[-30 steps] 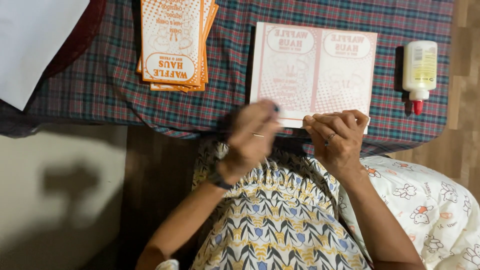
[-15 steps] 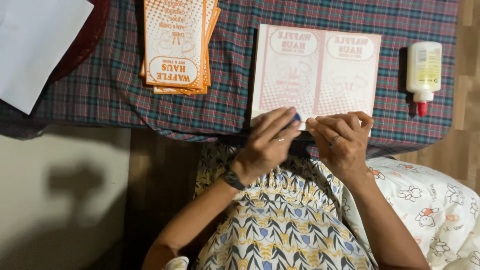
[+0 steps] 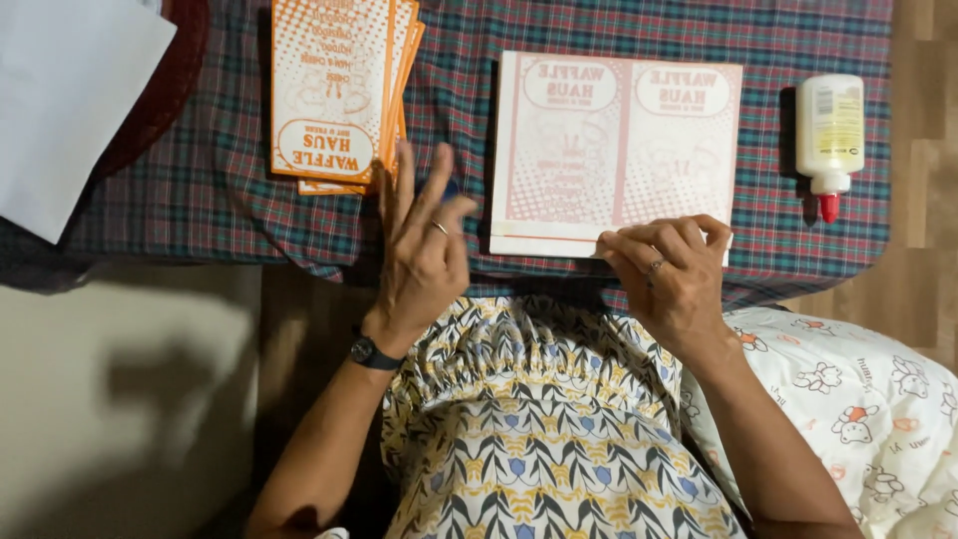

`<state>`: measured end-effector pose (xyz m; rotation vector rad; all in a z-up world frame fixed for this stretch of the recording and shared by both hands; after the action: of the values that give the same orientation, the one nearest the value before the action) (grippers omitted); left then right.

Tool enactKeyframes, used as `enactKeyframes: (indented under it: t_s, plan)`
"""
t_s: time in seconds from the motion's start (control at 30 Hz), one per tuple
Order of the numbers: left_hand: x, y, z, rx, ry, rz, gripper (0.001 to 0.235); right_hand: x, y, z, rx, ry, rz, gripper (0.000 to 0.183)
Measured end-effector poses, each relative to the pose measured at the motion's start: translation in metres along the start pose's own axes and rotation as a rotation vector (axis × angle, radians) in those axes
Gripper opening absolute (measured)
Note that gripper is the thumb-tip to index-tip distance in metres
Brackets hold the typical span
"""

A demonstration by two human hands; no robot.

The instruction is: The person prepares paper packages by hand, applying adhesive to paper sheets and folding them along creases.

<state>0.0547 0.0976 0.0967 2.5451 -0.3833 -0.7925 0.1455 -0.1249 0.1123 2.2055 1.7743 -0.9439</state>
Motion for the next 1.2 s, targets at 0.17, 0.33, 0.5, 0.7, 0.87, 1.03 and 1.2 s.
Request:
enactKeyframes:
  t_s: [0.17,0.33,0.5,0.7,0.87,1.03,1.2]
  plan:
    - [0.022,0.010,0.006,0.386,-0.123,0.080,0.007,0.002,0.000,-0.005,0.040,-0.055,0.016,0.011]
    - [0.024,0.029,-0.016,0.537,-0.353,0.125,0.022,0.002,0.004,-0.009,0.070,-0.123,0.075,0.007]
    - [0.032,0.039,-0.011,0.738,-0.448,0.006,0.026,0.009,0.005,-0.021,0.061,-0.184,0.087,0.005]
    - [0.031,0.058,-0.010,0.909,-0.349,0.039,0.026,0.030,-0.019,-0.039,-0.052,-0.127,0.024,0.007]
    - [0.020,0.065,-0.033,0.834,-0.270,0.126,0.023,0.055,-0.018,-0.017,-0.181,-0.065,0.069,0.017]
    - [0.005,0.059,-0.061,0.616,-0.258,0.186,0.011,0.034,-0.023,-0.037,-0.241,-0.080,0.023,0.016]
    - [0.012,0.032,-0.048,0.493,-0.258,0.208,0.040,0.007,-0.028,-0.048,-0.208,-0.073,-0.189,0.013]
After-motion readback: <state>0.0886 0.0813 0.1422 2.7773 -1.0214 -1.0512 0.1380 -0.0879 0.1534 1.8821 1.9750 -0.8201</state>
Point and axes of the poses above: each hand's wrist, its own z-axis away from the middle knuckle, its own x-axis out of the palm, y = z × x, the point moved 8 cm from there along -z, towards the middle knuckle, and after that the axes turned 14 degrees about y, right-handed, at the moved point
